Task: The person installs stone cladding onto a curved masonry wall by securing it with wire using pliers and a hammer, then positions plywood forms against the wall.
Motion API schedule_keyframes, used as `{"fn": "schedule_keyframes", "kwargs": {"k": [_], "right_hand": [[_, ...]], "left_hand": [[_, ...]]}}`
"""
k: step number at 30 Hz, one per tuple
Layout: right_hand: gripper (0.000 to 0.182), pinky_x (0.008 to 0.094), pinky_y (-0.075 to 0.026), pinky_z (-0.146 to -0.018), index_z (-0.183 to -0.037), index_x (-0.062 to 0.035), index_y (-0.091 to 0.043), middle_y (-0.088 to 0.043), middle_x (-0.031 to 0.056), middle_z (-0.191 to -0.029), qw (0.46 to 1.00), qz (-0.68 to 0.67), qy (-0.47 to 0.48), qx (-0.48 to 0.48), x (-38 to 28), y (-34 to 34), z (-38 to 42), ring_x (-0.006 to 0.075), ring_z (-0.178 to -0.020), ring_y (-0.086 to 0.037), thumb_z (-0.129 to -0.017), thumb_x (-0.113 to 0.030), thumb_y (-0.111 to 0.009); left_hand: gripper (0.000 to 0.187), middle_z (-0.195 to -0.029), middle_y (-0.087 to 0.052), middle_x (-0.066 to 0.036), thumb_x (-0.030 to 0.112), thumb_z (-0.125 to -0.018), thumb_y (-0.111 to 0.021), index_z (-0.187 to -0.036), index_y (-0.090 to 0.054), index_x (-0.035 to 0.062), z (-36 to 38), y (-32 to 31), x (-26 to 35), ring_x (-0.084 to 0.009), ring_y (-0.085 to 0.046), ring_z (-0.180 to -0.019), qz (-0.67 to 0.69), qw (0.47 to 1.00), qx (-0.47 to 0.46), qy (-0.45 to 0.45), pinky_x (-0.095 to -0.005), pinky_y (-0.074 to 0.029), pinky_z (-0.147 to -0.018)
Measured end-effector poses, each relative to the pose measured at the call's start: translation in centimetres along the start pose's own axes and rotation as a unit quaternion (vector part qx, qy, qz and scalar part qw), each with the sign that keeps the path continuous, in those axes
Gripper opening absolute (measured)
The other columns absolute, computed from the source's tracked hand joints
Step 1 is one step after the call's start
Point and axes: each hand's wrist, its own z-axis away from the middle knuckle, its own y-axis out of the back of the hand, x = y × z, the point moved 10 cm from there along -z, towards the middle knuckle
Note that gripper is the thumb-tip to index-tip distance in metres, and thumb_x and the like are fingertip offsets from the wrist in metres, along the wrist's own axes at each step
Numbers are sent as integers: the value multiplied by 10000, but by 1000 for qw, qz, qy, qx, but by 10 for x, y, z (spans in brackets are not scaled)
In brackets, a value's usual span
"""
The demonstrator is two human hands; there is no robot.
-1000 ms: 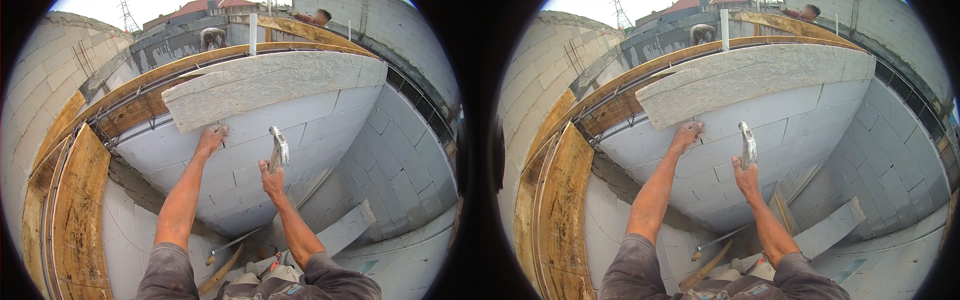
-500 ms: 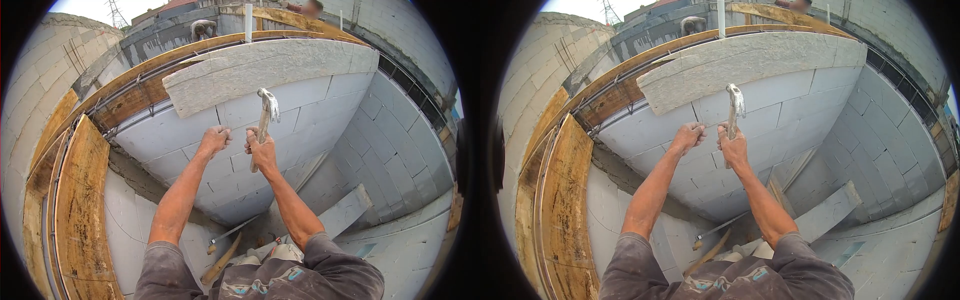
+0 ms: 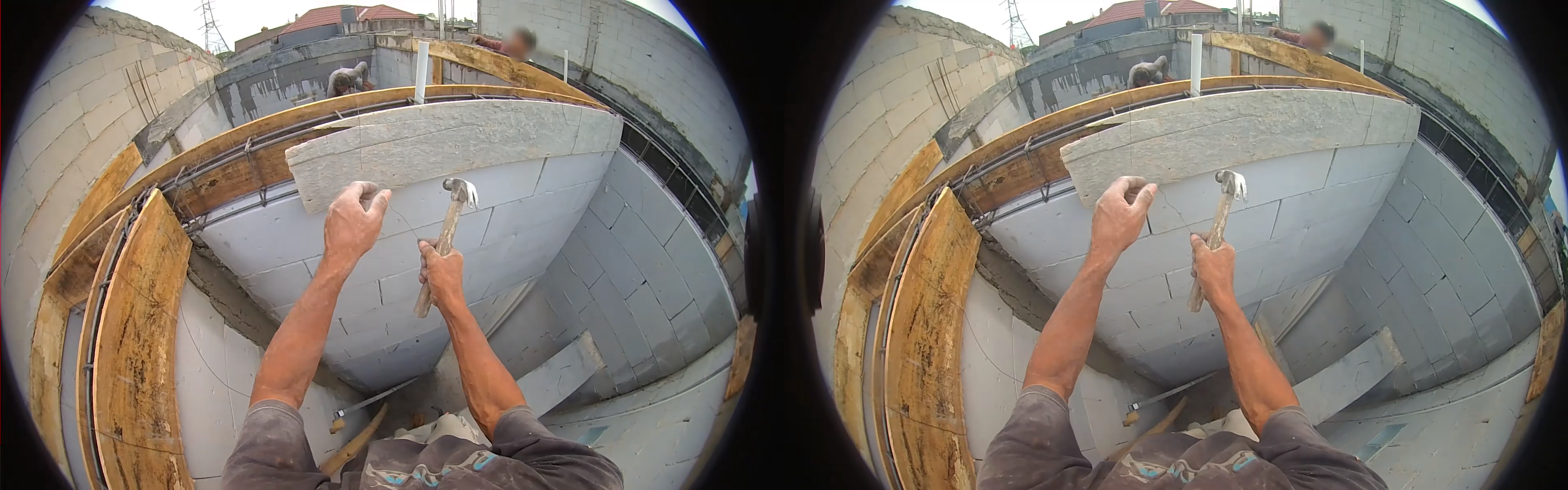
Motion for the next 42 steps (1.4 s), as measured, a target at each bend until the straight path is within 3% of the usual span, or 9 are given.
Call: {"fn": "schedule_keyframes", "kwargs": {"k": [2, 8, 11, 14, 18, 28, 30, 33, 42], "right_hand": [[237, 253, -392, -437, -1052, 79, -608, -484, -24, -642, 998, -53, -14, -27, -1, -6, -3, 71, -477, -435, -935, -124, -643], [312, 250, -400, -463, -1140, 82, -581, -449, -41, -647, 992, -55, -37, -108, -3, -12, -2, 61, -478, -407, -932, -140, -650], [324, 247, -398, -460, -1154, 90, -580, -454, -40, -649, 989, -35, -39, -136, -4, -5, -10, 60, -479, -411, -930, -134, -650], [307, 249, -379, -430, -1134, 96, -589, -469, -29, -635, 986, -42, -45, -154, -6, -1, -19, 64, -459, -419, -922, -118, -650], [311, 252, -367, -412, -1123, 102, -591, -474, -23, -626, 979, -65, -53, -186, -12, -2, -30, 67, -443, -421, -911, -115, -659], [161, 263, -370, -425, -933, 27, -606, -468, -26, -623, 957, -58, -31, -282, -86, -12, -76, 67, -448, -412, -877, -105, -679], [124, 269, -379, -440, -894, -1, -604, -469, -25, -624, 953, -75, -29, -292, -104, -23, -86, 67, -458, -412, -869, -95, -680], [145, 243, -374, -449, -853, -81, -565, -428, -68, -621, 945, -77, -68, -310, -116, -47, -94, 41, -461, -378, -858, -97, -710], [151, 212, -361, -427, -947, 39, -618, -394, -83, -627, 955, -95, -97, -262, -139, -81, -108, 15, -474, -376, -869, -69, -688]], "left_hand": [[533, -1103, -673, -211, 389, -897, -702, -1241, -596, -4, -20, 45, 32, -377, -678, -992, -45, 984, 162, -51, -435, -528, -892], [487, -1119, -678, -260, 263, -963, -600, -1319, -497, -52, -79, 11, 29, -447, -651, -1079, -200, 974, 87, 61, -492, -538, -868], [423, -892, -701, -139, 221, -998, -546, -1318, -502, -52, -107, 16, 22, -286, -704, -816, -173, 964, 181, -86, -372, -546, -665], [301, -699, -564, 10, 163, -1026, -479, -1232, -578, -33, -124, 9, 39, -87, -491, -527, 421, 901, -36, 97, -229, -371, -463], [335, -642, -405, 91, 184, -1042, -493, -1280, -539, -47, -108, 3, 80, -20, -302, -523, 445, 892, -29, 71, -186, -254, -472], [268, -676, -547, -2, 261, -1037, -489, -1155, -623, 60, -63, -56, -55, -144, -471, -549, 73, 991, 108, 7, -305, -381, -517], [258, -724, -637, -79, 265, -1028, -481, -1086, -657, 85, -56, -54, -33, -264, -607, -661, -82, 968, 205, -117, -398, -462, -619], [217, -816, -684, -131, 241, -1004, -508, -1048, -667, 100, -50, -61, -31, -315, -645, -793, -181, 960, 211, -38, -448, -466, -698], [193, -666, -618, -52, 159, -859, -663, -1033, -678, 78, -51, -60, -17, -229, -565, -629, -339, 851, 249, -315, -392, -363, -587]]}}
